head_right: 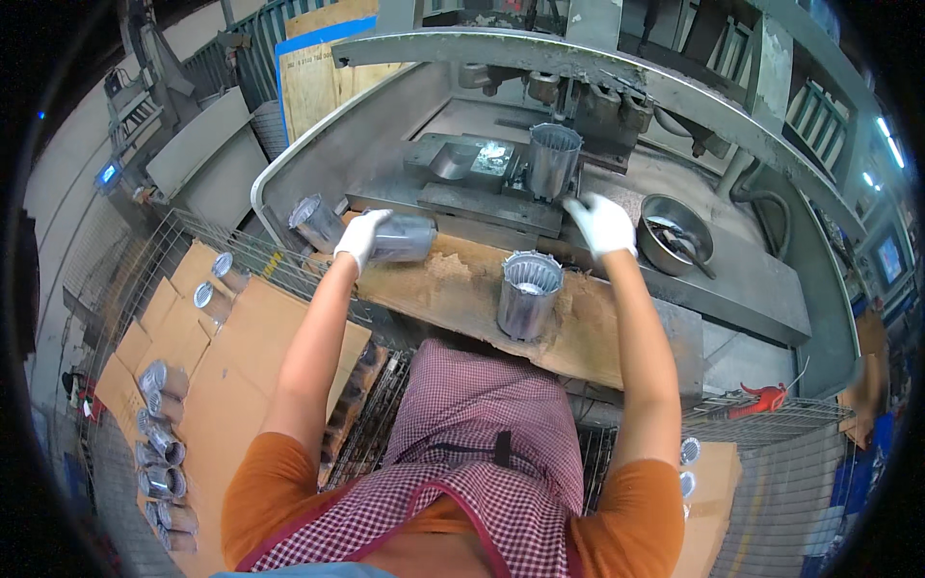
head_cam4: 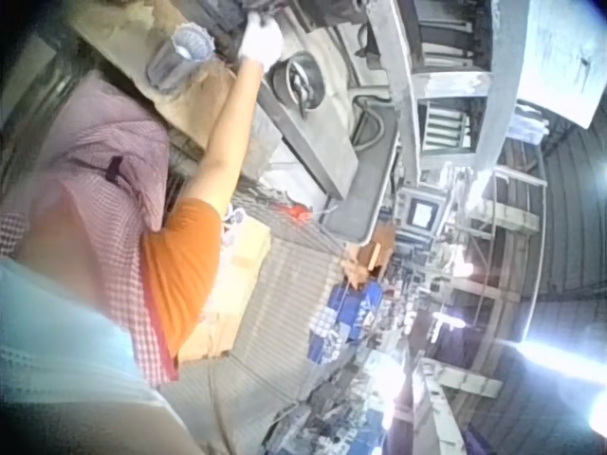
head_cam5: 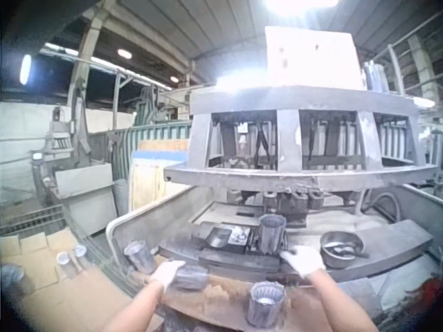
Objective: The worker processes metal heat sink components using a screwdriver and moves them between a workbench and a storage crate.
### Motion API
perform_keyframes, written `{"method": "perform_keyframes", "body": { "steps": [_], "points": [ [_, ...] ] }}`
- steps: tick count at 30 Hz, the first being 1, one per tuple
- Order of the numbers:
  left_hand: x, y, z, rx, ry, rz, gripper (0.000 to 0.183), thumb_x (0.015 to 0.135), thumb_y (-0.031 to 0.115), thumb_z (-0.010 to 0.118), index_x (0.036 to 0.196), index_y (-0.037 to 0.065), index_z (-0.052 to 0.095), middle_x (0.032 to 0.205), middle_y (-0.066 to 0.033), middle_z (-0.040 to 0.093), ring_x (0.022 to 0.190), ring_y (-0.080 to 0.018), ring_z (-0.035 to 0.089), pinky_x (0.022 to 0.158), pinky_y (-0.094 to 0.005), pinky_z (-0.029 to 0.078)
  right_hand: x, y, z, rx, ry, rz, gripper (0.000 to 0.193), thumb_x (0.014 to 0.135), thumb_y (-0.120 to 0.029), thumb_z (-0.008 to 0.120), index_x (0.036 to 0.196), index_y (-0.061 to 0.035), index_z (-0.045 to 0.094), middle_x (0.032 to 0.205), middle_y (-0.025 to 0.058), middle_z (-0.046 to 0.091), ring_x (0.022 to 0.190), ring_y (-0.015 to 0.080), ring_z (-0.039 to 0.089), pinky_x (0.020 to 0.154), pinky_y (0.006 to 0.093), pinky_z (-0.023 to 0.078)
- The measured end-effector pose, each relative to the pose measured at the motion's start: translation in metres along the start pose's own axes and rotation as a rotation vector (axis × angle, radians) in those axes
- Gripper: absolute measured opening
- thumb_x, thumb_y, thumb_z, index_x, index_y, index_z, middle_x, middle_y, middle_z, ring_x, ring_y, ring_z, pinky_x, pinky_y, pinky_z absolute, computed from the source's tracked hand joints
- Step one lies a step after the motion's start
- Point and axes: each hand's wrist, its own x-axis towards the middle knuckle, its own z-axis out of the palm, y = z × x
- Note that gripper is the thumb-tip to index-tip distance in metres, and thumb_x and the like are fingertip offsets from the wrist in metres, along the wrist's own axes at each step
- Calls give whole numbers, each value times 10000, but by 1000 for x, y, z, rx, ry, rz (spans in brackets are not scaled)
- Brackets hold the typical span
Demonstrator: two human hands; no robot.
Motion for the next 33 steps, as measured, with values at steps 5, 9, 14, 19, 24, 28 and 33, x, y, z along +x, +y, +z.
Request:
{"method": "perform_keyframes", "body": {
  "steps": [5,9,14,19,24,28,33],
  "points": [
    [24,33,19,-331,-224,115,334,845,200,630,1127,21,649,1103,-73,653,1032,-158,572,901,-287,438,-107,78,-47,79,297,113,364,864,-378,634,1019,-56,704,1002,160,689,951,317,653,849,373,492],
    [46,73,61,-96,-178,148,374,851,235,632,1154,16,631,1122,-80,648,1042,-170,572,898,-293,437,-175,147,-87,-213,521,269,282,867,-298,656,1000,-56,713,1005,135,698,941,300,664,841,369,499],
    [102,61,96,341,-119,366,538,851,361,636,1265,23,568,1261,-171,599,1167,-305,556,975,-337,420,-228,206,-111,-325,507,541,343,895,-348,619,1065,-60,697,1020,141,698,927,291,672,816,362,502],
    [113,56,119,927,-97,279,638,836,513,598,1237,18,595,1273,-200,581,1194,-369,528,984,-398,424,-233,241,-95,-44,514,726,404,911,-389,591,1108,-47,678,1062,163,687,971,291,665,833,351,489],
    [102,63,125,1196,-88,268,640,828,584,572,1172,50,649,1215,-192,616,1123,-358,581,942,-416,458,-230,232,-96,-35,523,762,439,915,-413,581,1128,-40,668,1070,167,685,989,288,661,845,345,484],
    [98,67,128,1173,-41,268,677,793,627,595,1123,39,665,1135,-206,648,1061,-368,609,888,-422,476,-230,237,-91,-52,571,696,428,902,-398,611,1136,-44,667,1076,166,685,971,300,660,842,351,486],
    [41,40,122,893,191,241,683,786,597,625,1178,37,630,1149,-243,630,1094,-362,603,923,-396,475,-250,214,-118,-647,1060,273,603,784,-386,765,1245,-41,588,1097,156,660,968,320,638,850,389,500]
  ]
}}
